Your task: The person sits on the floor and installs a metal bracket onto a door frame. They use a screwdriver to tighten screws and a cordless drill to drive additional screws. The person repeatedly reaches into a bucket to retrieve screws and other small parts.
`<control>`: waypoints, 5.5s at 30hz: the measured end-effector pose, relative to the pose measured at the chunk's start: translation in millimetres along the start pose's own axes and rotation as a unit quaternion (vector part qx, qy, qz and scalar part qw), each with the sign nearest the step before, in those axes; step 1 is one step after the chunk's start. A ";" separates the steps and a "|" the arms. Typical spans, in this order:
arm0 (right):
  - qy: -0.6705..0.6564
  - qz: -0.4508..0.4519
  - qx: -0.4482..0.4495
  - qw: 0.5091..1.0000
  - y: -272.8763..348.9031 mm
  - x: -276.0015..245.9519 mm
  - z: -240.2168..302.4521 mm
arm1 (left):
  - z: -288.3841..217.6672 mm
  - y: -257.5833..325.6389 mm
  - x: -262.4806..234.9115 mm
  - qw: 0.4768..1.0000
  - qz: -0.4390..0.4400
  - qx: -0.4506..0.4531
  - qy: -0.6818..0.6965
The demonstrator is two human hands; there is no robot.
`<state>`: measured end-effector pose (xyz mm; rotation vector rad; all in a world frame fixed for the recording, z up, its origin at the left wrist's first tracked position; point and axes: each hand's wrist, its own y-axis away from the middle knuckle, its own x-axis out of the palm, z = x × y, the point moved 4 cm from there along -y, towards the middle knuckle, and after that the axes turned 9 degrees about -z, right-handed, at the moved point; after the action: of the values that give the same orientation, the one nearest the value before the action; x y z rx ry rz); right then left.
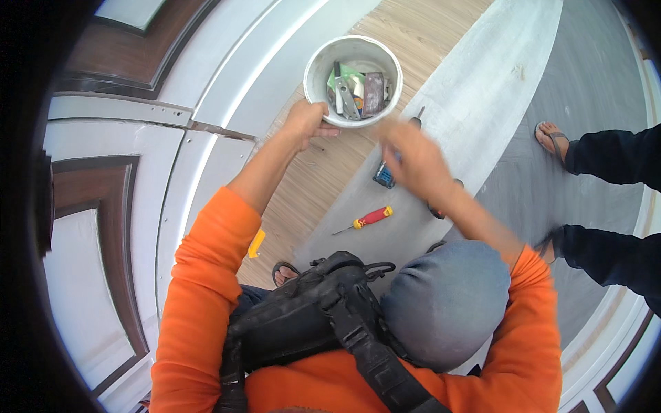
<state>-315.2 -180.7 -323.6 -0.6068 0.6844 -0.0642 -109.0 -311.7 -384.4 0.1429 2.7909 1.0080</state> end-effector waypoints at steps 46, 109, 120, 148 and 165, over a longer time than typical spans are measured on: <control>0.268 -0.220 0.358 0.867 171.8 -101.7 -219.7 | 43.1 76.0 68.1 0.996 -0.035 0.075 0.028; 0.291 0.437 0.140 0.839 -53.5 67.9 -119.8 | 57.0 71.0 63.5 0.992 -0.042 0.107 0.050; 0.223 0.397 0.221 0.862 -29.3 92.5 -121.3 | 57.8 70.7 66.2 0.995 -0.040 0.086 0.040; 0.251 0.364 0.150 0.884 -8.8 78.0 -89.5 | 52.1 75.3 65.2 0.995 -0.036 0.094 0.018; 0.254 0.372 0.131 0.883 -34.6 72.7 -73.1 | 52.0 69.4 66.1 0.994 -0.037 0.100 0.009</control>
<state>-298.4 -264.3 -391.0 -0.0232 1.3610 0.4114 -161.6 -216.3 -387.6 0.0567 2.8843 0.7165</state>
